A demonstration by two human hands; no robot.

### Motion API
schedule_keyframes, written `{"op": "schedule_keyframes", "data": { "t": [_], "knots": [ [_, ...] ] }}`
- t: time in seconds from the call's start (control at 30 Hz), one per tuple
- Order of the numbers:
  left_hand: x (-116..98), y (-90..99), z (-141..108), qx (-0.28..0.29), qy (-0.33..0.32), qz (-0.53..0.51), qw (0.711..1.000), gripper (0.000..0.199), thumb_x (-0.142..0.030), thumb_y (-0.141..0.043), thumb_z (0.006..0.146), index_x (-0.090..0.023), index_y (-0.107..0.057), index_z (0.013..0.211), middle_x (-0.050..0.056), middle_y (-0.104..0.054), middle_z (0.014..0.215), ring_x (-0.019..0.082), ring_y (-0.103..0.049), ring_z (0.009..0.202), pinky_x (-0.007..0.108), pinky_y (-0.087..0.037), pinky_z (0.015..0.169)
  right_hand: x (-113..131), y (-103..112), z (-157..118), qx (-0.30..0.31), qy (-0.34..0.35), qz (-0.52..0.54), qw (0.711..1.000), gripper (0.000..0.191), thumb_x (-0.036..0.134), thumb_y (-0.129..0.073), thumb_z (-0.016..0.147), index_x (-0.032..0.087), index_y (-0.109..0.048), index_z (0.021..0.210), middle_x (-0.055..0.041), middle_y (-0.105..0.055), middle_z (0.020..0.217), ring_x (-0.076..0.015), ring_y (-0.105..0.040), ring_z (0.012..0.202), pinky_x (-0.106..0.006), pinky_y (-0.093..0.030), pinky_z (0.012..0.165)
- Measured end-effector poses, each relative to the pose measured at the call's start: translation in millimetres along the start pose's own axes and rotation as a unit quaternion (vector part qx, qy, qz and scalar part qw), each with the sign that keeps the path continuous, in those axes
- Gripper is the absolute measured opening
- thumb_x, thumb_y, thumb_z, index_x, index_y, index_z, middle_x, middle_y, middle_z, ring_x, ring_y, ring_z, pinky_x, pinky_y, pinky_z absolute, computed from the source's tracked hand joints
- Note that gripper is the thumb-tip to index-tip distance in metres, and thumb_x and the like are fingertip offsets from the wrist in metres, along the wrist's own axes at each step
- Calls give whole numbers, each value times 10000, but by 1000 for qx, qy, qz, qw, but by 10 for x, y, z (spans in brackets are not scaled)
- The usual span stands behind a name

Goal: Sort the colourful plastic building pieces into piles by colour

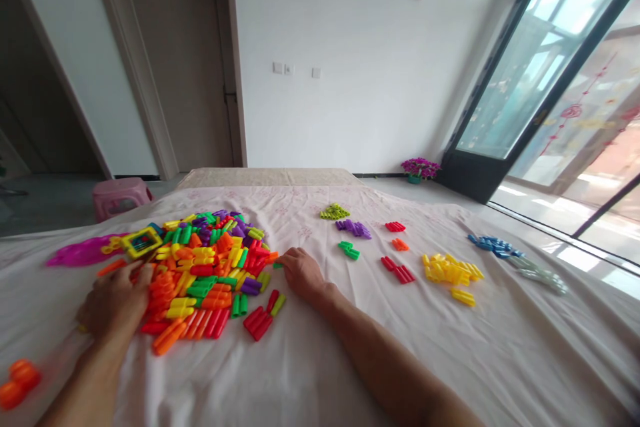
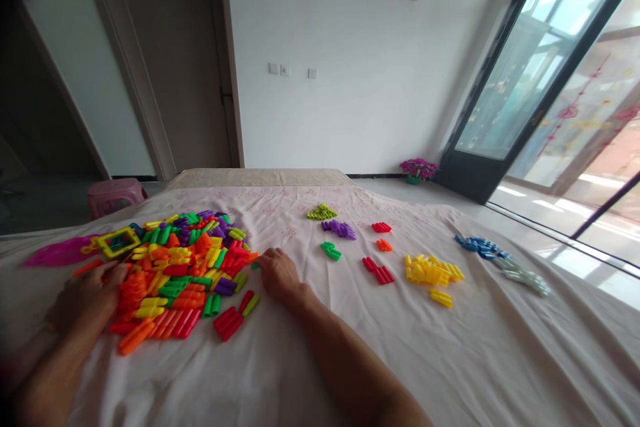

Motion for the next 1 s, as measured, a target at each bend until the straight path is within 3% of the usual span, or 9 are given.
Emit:
{"op": "schedule_keyframes", "data": {
  "t": [0.17,0.3,0.37,0.47,0.63,0.83,1.0],
  "knots": [
    [-18,25,-17,7,6,0,1000,685,-623,-277,827,-223,-567,1302,220,-550,1264,450,-555,1060,570,-416,835,-372,387,-35,-83,-109,-55,989,262,100,-475,863,190,-710,935,-68,-639,941,-176,-555,921,-274,-410,834],
    [-47,47,-30,9,9,0,1000,732,-665,-217,831,-225,-567,1299,215,-539,1276,443,-549,1078,564,-417,853,-663,638,-92,-93,-186,-159,965,298,188,-434,904,178,-689,752,-86,-630,817,-205,-530,850,-321,-386,795],
    [-49,44,-25,8,10,4,1000,749,-680,-198,832,-223,-567,1296,217,-534,1280,437,-553,1079,558,-419,853,-766,654,-129,-85,-210,-193,955,289,210,-448,895,185,-688,736,-98,-639,838,-228,-512,889,-347,-367,810],
    [-32,30,-12,6,16,7,1000,740,-677,-207,838,-222,-562,1301,216,-527,1289,427,-559,1076,548,-422,839,-880,565,-181,-63,-226,-183,955,190,218,-518,846,219,-706,870,-89,-645,1017,-250,-476,1036,-376,-327,905],
    [-10,12,-10,-1,-2,6,1000,683,-618,-266,849,-210,-567,1307,233,-539,1281,425,-565,1057,538,-418,808,-1064,425,-251,-39,-304,-146,940,285,222,-500,853,242,-654,1092,-93,-585,1191,-261,-443,1130,-394,-311,941],
    [-61,54,-38,4,18,7,1000,703,-655,-243,850,-227,-566,1305,217,-531,1278,399,-568,1060,526,-425,844,-1144,485,-270,-78,-297,-153,940,279,215,-516,853,230,-663,1090,-93,-579,1212,-264,-462,1128,-391,-322,956],
    [-94,89,-52,9,22,10,1000,741,-684,-203,850,-221,-556,1309,209,-535,1264,393,-560,1090,513,-420,876,-740,424,-155,-116,-194,-94,970,235,202,-559,851,227,-680,1052,-80,-628,1156,-254,-480,1137,-404,-336,1005]
  ]
}}
Point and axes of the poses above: each hand's wrist, its own z-axis towards the middle knuckle, its own y-axis out of the back of the hand, x = y × z, the point moved 2 cm from there along z, towards the middle knuckle
